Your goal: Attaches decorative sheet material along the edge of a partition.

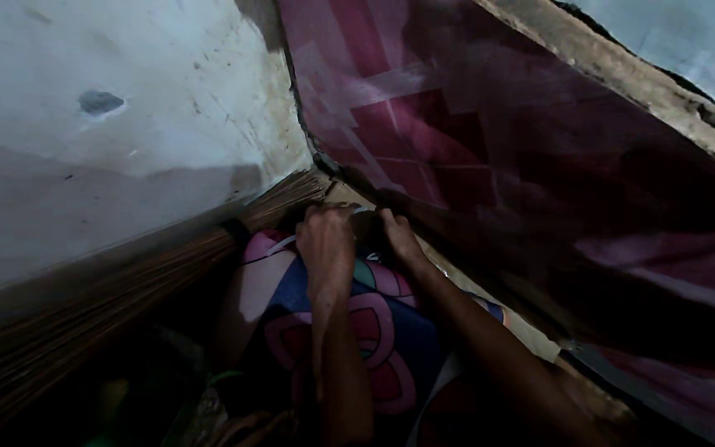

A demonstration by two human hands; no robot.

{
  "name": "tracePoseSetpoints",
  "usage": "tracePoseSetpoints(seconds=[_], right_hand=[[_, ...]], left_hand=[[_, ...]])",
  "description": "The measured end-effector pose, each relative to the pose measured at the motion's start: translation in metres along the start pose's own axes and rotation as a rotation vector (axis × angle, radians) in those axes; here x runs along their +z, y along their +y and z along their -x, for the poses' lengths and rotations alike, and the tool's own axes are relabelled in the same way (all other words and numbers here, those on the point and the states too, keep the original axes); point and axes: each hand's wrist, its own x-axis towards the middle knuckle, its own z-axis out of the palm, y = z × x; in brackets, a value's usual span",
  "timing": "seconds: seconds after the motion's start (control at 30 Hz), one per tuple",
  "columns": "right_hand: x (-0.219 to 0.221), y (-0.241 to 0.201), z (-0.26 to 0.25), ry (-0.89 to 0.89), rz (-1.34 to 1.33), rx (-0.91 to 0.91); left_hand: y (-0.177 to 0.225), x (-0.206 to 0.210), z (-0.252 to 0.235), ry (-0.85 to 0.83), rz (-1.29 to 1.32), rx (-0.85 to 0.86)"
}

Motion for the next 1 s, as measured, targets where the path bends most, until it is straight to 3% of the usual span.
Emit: tracePoseSetpoints(seconds=[0.23, 0.53, 1.0], right_hand=[[0.0019, 0.0057, -0.0061, -0.022, -0.059, 0.008], [0.0019, 0.0029, -0.0027, -0.013, -0.077, 0.017], [-0.0002, 0.0063, 0.0002, -0.026, -0.068, -0.018]], left_hand=[[0.0004, 0.0009, -0.0012, -0.004, -0.016, -0.025], [-0.0017, 0.0036, 0.0005, 0.013, 0.030, 0.079], [-0.0021, -0.0020, 0.0012, 0.044, 0.053, 0.048]])
